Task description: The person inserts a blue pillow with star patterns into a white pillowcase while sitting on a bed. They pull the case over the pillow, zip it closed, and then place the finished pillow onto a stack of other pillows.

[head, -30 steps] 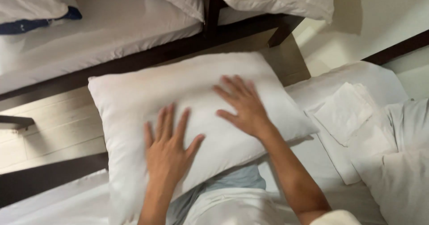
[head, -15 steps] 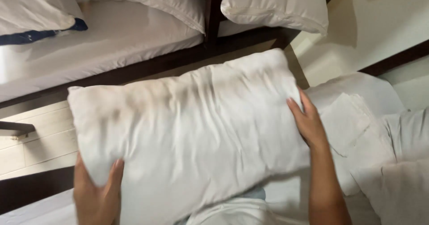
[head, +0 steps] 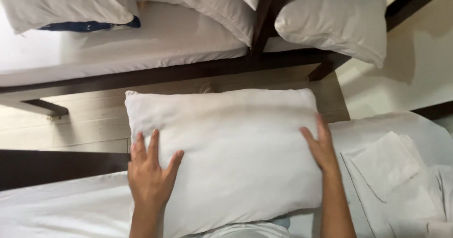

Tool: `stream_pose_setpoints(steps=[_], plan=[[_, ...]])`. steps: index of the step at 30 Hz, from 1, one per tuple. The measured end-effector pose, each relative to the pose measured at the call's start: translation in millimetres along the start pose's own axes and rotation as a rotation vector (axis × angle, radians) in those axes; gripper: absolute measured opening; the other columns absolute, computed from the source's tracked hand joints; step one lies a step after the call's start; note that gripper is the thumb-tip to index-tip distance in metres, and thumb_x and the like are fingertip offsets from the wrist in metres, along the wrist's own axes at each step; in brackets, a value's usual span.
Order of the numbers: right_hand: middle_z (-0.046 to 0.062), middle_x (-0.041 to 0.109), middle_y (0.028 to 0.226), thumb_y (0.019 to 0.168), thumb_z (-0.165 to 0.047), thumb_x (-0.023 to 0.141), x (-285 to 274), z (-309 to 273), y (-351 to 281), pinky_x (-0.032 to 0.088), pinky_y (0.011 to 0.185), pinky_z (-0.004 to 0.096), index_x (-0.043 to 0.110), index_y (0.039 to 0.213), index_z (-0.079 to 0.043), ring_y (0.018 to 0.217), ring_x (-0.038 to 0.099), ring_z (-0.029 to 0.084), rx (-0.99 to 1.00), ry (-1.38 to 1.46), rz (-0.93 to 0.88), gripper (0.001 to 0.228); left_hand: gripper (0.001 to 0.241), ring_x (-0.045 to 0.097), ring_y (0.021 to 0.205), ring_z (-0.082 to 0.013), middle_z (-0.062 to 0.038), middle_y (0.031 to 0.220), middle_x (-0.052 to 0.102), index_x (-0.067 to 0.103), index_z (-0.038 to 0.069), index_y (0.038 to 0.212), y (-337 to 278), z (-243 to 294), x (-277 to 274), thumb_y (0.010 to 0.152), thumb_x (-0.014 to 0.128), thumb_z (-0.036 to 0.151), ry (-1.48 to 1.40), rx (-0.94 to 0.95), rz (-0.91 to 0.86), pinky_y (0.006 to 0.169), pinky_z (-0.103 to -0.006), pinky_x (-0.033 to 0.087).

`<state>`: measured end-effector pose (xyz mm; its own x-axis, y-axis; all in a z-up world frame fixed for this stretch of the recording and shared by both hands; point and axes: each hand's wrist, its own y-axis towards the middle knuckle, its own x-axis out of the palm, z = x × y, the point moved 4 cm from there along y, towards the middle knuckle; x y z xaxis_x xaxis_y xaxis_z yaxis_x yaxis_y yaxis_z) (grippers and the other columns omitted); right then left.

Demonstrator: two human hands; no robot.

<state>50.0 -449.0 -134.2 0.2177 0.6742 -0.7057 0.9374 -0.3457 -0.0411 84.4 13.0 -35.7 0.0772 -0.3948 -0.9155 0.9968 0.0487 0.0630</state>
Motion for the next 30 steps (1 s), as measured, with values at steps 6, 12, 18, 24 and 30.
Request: stream_pose_setpoints(steps=[6, 12, 18, 24, 30], plan=[[0.018, 0.045, 0.16, 0.091, -0.056, 0.059, -7.3, 85.5, -37.5, 0.033, 0.117, 0.042, 0.037, 0.157, -0.003, 0.144, 0.042, 0.033, 0.715, 0.582, -0.085, 0.088, 0.092, 0.056, 0.129, -0.0373, -0.023, 0.146, 0.052, 0.042, 0.004, 0.152, -11.2, -13.0, -31.4, 0.081, 0.07, 0.055, -0.408, -0.327, -0.042, 0.1, -0.0481, 0.047], [0.018, 0.051, 0.153, 0.093, -0.054, 0.053, -42.0, -15.4, -56.3, 0.043, 0.11, 0.045, 0.04, 0.154, -0.006, 0.131, 0.052, 0.036, 0.706, 1.036, 0.152, 0.079, 0.084, 0.065, 0.122, -0.0313, -0.021, 0.136, 0.063, 0.049, -0.002, 0.146, 23.3, 27.4, -103.0, 0.078, 0.079, 0.039, -0.559, -0.113, 0.147, 0.098, -0.0422, 0.052], [0.012, 0.047, 0.162, 0.105, -0.052, 0.047, -29.5, -31.6, -43.6, 0.041, 0.119, 0.039, 0.037, 0.16, -0.006, 0.143, 0.051, 0.029, 0.15, 1.289, 0.435, 0.072, 0.082, 0.036, 0.156, -0.0308, -0.014, 0.165, 0.04, 0.039, 0.009, 0.157, -25.0, 49.2, -60.9, 0.091, 0.071, 0.045, -0.281, 0.171, 0.758, 0.125, -0.0459, 0.034], [0.017, 0.059, 0.144, 0.11, -0.036, 0.052, 74.9, -114.2, -1.9, 0.053, 0.108, 0.044, 0.049, 0.151, -0.001, 0.127, 0.06, 0.03, 0.04, 1.306, 0.497, 0.054, 0.148, 0.019, 0.153, -0.0399, -0.021, 0.172, 0.002, -0.016, 0.004, 0.167, -14.2, 66.6, 7.9, 0.075, 0.086, 0.062, -1.221, -0.147, 0.339, 0.116, -0.0535, 0.03], [0.014, 0.055, 0.147, 0.103, -0.048, 0.053, 145.8, -301.3, 74.0, 0.045, 0.112, 0.047, 0.046, 0.152, -0.007, 0.133, 0.053, 0.032, 0.02, 1.718, 0.101, 0.065, 0.113, 0.036, 0.158, -0.0369, -0.025, 0.172, 0.027, 0.005, 0.001, 0.17, 118.8, 13.2, -58.6, 0.084, 0.076, 0.019, -1.045, 0.164, 0.578, 0.133, -0.0469, 0.032]])
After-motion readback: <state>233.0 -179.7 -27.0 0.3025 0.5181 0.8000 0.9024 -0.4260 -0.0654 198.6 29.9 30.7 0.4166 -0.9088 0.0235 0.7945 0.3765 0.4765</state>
